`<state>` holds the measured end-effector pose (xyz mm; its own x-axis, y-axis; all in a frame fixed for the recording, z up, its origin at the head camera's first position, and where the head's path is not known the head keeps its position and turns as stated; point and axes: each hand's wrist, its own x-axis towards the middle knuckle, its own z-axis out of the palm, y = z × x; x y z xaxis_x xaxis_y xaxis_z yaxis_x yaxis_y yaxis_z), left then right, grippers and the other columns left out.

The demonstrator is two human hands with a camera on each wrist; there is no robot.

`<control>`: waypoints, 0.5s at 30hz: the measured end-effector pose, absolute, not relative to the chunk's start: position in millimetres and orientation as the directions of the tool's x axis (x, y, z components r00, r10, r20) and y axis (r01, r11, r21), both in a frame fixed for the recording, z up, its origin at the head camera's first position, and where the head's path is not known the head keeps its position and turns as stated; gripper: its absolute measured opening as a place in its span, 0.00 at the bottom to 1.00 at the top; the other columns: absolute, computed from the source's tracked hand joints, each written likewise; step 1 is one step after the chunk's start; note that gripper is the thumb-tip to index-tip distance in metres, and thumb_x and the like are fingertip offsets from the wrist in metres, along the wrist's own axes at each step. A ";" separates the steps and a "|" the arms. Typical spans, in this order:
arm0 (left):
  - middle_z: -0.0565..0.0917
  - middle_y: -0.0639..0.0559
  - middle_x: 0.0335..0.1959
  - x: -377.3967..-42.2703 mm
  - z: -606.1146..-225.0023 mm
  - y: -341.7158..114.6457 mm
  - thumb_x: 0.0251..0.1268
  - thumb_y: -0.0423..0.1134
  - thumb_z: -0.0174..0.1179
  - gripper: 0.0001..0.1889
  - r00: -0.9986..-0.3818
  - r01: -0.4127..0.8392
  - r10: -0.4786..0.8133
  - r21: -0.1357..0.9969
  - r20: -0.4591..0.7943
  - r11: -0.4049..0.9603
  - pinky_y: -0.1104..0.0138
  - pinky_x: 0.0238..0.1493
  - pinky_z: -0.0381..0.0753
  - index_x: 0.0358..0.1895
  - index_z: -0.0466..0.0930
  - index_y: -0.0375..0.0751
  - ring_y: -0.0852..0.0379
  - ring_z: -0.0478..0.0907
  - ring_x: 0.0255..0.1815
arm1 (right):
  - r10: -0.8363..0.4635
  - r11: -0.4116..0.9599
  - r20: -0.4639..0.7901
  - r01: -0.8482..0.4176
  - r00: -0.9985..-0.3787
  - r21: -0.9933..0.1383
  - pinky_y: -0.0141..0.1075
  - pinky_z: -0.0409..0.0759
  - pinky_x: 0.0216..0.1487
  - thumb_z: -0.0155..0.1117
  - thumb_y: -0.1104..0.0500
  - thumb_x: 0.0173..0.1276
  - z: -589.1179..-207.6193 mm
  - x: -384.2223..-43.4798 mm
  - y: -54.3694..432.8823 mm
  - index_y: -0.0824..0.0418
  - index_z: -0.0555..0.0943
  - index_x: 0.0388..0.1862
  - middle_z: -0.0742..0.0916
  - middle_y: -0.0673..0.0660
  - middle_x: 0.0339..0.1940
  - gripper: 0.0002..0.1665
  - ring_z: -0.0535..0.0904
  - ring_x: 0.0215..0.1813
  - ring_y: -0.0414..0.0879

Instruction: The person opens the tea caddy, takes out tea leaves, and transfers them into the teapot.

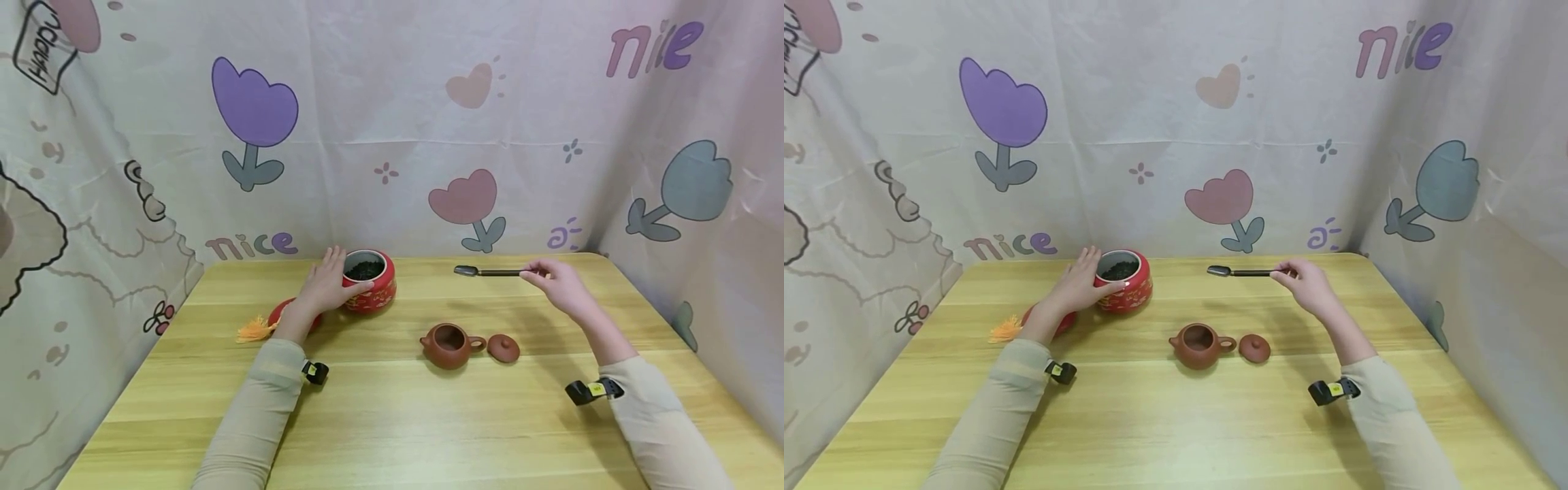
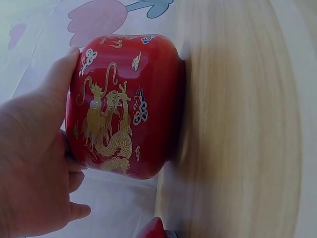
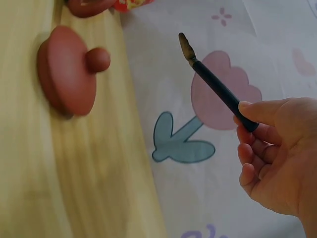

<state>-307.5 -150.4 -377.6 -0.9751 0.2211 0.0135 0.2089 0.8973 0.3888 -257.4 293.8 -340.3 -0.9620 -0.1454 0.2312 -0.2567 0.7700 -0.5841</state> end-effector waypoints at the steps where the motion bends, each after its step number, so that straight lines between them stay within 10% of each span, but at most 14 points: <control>1: 0.39 0.41 0.81 -307.5 -378.0 -150.4 0.53 0.79 0.48 0.61 -0.975 0.209 0.219 0.383 0.017 0.900 0.38 0.76 0.39 0.79 0.37 0.39 0.43 0.32 0.82 | -0.151 0.767 0.232 -0.262 -0.961 -0.586 0.34 0.69 0.33 0.56 0.52 0.75 -338.5 -258.8 290.8 0.67 0.81 0.48 0.81 0.61 0.36 0.19 0.70 0.37 0.48; 15: 0.40 0.39 0.81 -307.2 -377.7 -147.2 0.55 0.79 0.47 0.61 -0.976 0.212 0.217 0.344 0.023 0.915 0.37 0.76 0.38 0.79 0.39 0.36 0.42 0.32 0.82 | -0.170 0.734 0.288 -0.317 -0.942 -0.601 0.37 0.69 0.35 0.58 0.54 0.73 -320.0 -282.0 253.8 0.66 0.81 0.47 0.80 0.61 0.36 0.16 0.70 0.37 0.50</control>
<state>-307.2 -147.2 -377.7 -0.9759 0.2171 0.0235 0.2118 0.9147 0.3443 -282.0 253.8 -320.0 -0.9422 -0.1705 0.2883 -0.3166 0.7341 -0.6007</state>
